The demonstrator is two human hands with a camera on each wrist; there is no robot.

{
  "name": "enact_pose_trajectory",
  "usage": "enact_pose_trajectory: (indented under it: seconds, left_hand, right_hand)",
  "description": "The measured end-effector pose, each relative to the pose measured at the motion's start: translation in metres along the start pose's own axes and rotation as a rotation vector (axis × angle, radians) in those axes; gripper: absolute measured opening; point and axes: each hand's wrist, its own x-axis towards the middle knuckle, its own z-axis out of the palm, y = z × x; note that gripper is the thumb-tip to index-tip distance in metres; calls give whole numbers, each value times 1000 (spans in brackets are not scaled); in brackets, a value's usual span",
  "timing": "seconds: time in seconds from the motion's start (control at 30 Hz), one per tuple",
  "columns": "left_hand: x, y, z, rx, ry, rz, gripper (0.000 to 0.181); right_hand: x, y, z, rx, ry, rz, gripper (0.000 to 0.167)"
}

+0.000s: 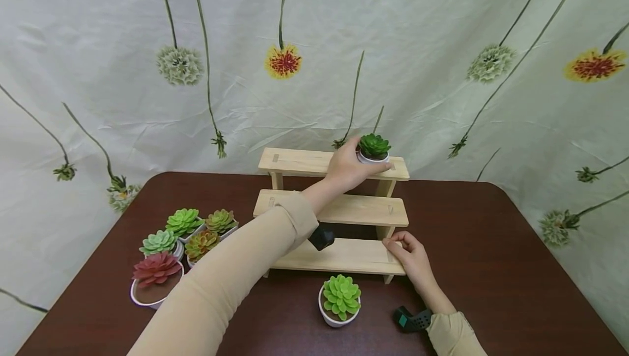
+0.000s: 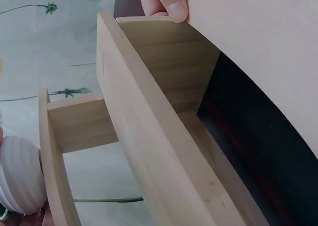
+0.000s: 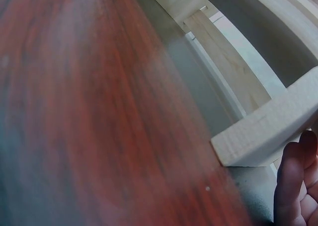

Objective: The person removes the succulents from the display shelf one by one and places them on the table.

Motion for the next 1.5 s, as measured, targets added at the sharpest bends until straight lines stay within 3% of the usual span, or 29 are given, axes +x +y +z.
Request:
enact_pose_trajectory:
  seconds: [0.2,0.4,0.6,0.83,1.07,1.5]
  left_hand:
    - [-12,-2,-13,-40,-7,5,70]
    - [-32,-6,-22,-89,-24,16,69]
    - [-53,-7,-22,-126,-35,54,62]
    - [-77,-5,-22,-167,-99,100,59]
    - [-100,-7,-26,-231,-157,97,60]
    - [-145,-24,-26,-349,-227,106,57]
  right_hand:
    - [-1,0,1,5,0,-6,20]
    - [-2,0,1,9,-8,0,23]
    - [-2,0,0,13,-9,5,23]
    - [-3,-1,0,4,-12,3,24]
    - [-1,-1,0,-9,-10,-14,20]
    - [-2,-1,1,-25,-12,-15,23]
